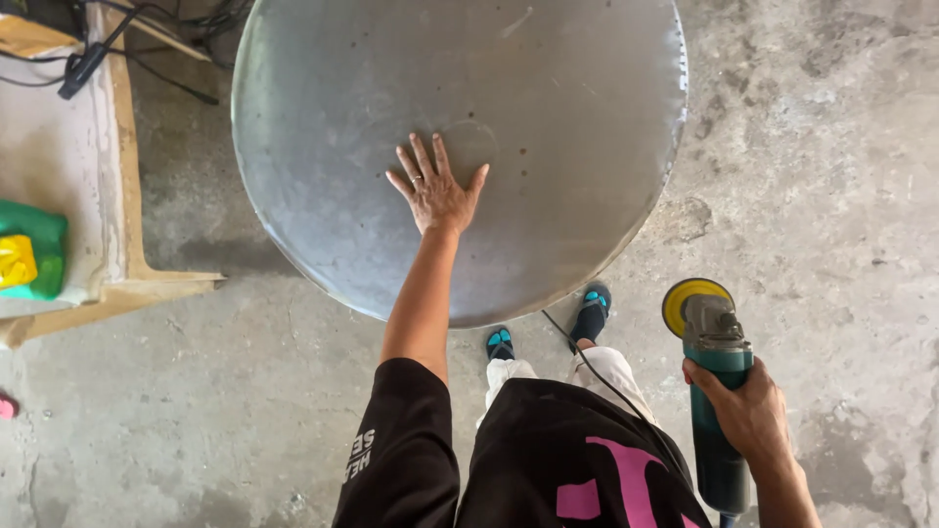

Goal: Grinding the edge of a large circular metal plate using an electric angle grinder.

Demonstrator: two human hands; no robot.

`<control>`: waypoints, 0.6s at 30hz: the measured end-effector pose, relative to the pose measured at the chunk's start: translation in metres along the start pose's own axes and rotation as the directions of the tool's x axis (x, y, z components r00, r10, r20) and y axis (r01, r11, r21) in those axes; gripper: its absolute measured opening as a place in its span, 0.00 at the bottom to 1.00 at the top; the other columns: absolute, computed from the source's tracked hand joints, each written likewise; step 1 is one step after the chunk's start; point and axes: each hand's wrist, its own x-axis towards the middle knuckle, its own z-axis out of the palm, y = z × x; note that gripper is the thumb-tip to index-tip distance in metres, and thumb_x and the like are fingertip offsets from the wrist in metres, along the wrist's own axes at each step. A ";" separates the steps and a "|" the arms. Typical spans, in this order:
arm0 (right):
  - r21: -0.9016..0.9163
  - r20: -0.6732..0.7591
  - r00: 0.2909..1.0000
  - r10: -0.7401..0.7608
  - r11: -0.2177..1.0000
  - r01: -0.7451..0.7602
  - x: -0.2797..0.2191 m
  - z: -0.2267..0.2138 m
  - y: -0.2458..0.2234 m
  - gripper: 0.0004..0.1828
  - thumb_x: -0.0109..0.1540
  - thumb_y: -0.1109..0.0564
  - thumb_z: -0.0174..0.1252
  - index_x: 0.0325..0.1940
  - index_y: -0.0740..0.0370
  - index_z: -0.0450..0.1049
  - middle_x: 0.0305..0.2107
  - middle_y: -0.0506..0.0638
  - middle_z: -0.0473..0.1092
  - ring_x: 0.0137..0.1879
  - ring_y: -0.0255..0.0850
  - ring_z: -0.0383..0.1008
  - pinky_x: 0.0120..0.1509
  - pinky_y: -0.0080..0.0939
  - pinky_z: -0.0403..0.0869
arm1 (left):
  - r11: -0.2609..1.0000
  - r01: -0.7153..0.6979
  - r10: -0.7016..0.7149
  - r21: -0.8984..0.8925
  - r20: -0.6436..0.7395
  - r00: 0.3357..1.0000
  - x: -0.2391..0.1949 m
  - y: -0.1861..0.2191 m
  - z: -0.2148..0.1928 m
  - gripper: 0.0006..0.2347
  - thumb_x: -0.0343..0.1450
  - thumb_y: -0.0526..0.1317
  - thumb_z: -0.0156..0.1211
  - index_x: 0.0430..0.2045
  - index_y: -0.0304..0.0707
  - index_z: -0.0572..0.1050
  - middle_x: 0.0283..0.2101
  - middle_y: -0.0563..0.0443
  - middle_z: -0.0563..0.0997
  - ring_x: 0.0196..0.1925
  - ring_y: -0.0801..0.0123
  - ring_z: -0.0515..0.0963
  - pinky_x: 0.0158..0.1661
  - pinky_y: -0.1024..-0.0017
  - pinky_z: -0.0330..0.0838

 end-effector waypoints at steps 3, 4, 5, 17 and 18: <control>-0.005 -0.016 1.000 -0.003 1.000 0.003 -0.004 0.004 0.007 0.40 0.53 0.33 0.67 0.52 0.72 0.73 0.37 0.67 0.78 0.44 0.58 0.82 0.49 0.56 0.77 | 1.000 0.010 -0.010 0.010 0.014 1.000 -0.004 0.002 0.001 0.45 0.69 0.75 0.32 0.76 0.45 0.41 0.79 0.41 0.37 0.80 0.44 0.32 0.72 0.36 0.25; 0.004 -0.023 1.000 -0.003 1.000 0.003 -0.005 0.004 0.007 0.40 0.53 0.33 0.67 0.52 0.72 0.73 0.37 0.67 0.78 0.44 0.58 0.82 0.49 0.56 0.77 | 1.000 0.002 -0.002 0.011 0.007 1.000 -0.002 0.001 0.000 0.45 0.69 0.75 0.32 0.76 0.45 0.41 0.79 0.41 0.37 0.80 0.44 0.32 0.72 0.36 0.25; 0.022 -0.033 0.999 -0.013 1.000 0.014 -0.007 0.004 0.009 0.40 0.52 0.34 0.68 0.51 0.72 0.74 0.37 0.66 0.78 0.45 0.57 0.81 0.50 0.55 0.76 | 1.000 0.004 -0.004 0.015 0.006 1.000 0.001 0.001 0.002 0.45 0.69 0.75 0.32 0.76 0.45 0.41 0.79 0.40 0.36 0.80 0.43 0.32 0.71 0.36 0.25; 0.082 -0.062 0.997 0.055 0.995 -0.049 -0.040 0.011 0.030 0.39 0.52 0.34 0.68 0.50 0.71 0.75 0.36 0.65 0.78 0.43 0.55 0.81 0.49 0.54 0.76 | 1.000 -0.023 0.023 0.012 0.026 0.999 0.001 -0.004 0.013 0.45 0.70 0.74 0.34 0.76 0.44 0.41 0.79 0.40 0.35 0.80 0.42 0.32 0.71 0.36 0.26; 0.112 -0.063 0.998 0.015 0.994 -0.008 -0.044 0.010 0.024 0.37 0.52 0.35 0.67 0.49 0.70 0.76 0.36 0.64 0.79 0.43 0.54 0.81 0.49 0.53 0.75 | 0.999 -0.047 0.048 -0.014 0.009 0.999 0.001 -0.009 0.017 0.44 0.70 0.74 0.36 0.76 0.43 0.42 0.79 0.39 0.36 0.79 0.42 0.32 0.71 0.37 0.26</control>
